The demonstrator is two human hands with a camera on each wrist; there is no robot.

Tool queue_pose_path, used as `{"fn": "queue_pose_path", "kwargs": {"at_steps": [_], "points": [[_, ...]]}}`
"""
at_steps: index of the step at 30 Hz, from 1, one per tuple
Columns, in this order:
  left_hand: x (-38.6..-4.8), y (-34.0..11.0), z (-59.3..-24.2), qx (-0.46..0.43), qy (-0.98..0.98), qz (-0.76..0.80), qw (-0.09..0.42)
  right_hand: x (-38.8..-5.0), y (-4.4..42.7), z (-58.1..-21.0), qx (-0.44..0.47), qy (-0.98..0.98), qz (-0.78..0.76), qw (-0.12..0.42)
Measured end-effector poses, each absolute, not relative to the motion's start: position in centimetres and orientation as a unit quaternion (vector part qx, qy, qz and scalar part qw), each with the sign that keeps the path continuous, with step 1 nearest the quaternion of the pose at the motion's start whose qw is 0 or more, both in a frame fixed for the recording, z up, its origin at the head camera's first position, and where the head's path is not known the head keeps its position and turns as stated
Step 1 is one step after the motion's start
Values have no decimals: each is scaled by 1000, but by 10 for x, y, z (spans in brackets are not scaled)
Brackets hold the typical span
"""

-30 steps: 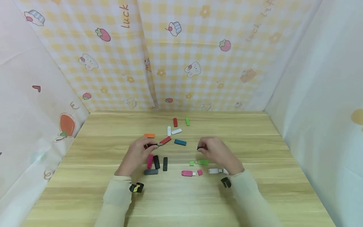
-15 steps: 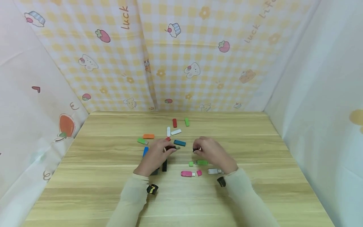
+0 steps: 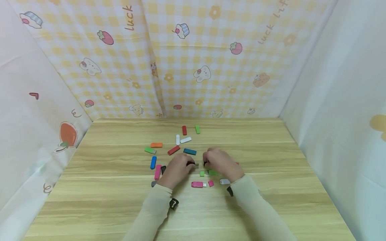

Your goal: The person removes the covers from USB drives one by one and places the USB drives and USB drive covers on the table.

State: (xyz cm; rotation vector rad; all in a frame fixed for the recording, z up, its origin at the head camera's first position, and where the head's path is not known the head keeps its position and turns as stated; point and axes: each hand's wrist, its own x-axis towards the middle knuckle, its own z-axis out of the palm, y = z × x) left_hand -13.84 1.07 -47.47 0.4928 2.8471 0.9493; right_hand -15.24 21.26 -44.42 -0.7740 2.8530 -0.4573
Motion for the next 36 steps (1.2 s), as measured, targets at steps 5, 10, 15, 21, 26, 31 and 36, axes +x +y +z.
{"fn": "queue_pose_path", "kwargs": {"at_steps": [5, 10, 15, 21, 26, 31, 36], "points": [[-140, 16, -481, 155, 935, 311, 67, -155, 208, -450, -268, 952, -120, 85], [-139, 18, -485, 158, 937, 304, 63, -155, 206, -454, -264, 955, -108, 86], [-140, 19, -487, 154, 938, 306, 63, -156, 205, -456, -266, 955, -103, 86], [-141, 19, -487, 136, 937, 313, 76, -156, 204, -456, -269, 953, -103, 89], [-140, 16, -484, 136, 938, 311, 72, -158, 204, -455, -263, 955, -107, 88], [-138, 9, -478, 128, 936, 321, 68, -161, 202, -452, -269, 954, -106, 80], [-137, 0, -472, 109, 936, 326, 69, -168, 196, -441, -254, 956, -108, 100]]}}
